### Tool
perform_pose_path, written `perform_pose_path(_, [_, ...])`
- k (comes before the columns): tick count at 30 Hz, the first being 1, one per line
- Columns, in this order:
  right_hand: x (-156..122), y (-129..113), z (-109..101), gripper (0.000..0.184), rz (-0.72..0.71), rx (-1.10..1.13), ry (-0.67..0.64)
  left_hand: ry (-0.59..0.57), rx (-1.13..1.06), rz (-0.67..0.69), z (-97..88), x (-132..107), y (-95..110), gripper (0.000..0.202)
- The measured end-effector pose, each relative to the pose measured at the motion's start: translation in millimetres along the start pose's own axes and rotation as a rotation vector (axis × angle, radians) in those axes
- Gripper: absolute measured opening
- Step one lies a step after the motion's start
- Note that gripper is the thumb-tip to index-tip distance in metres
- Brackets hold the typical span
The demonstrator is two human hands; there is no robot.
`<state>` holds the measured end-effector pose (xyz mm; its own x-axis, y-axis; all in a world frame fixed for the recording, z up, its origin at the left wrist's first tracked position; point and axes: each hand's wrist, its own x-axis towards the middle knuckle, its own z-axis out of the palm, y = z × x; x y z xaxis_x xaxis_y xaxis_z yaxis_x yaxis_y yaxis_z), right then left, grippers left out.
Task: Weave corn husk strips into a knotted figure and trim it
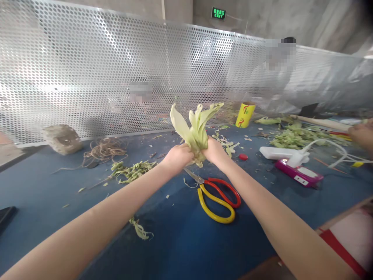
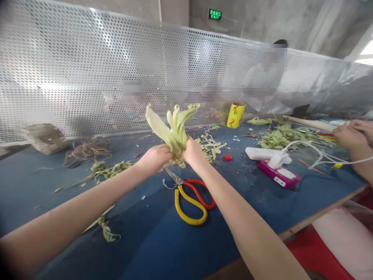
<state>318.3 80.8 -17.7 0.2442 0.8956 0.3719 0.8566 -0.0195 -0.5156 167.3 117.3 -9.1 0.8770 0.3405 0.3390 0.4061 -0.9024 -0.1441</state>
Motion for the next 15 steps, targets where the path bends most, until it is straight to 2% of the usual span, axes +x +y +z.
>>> perform_pose_path(4, [0.4,1.3,-4.4,0.029,0.032,0.013,-0.016,-0.02,0.012,0.161,-0.1,-5.6,0.5,0.021])
perform_pose_path(8, [0.3,1.4,-5.8,0.03,0.043,0.021,-0.031,-0.026,-0.002,0.201,0.7,-8.9,1.1,0.023])
perform_pose_path(11, [-0.2,0.0,-5.5,0.033,0.031,0.023,-0.038,-0.02,-0.009,0.131,0.9,-11.7,-1.0,0.02])
perform_pose_path(15, [-0.5,-2.4,-4.3,0.036,0.004,0.028,-0.048,-0.02,-0.024,-0.095,-1.0,-11.4,-6.4,0.019])
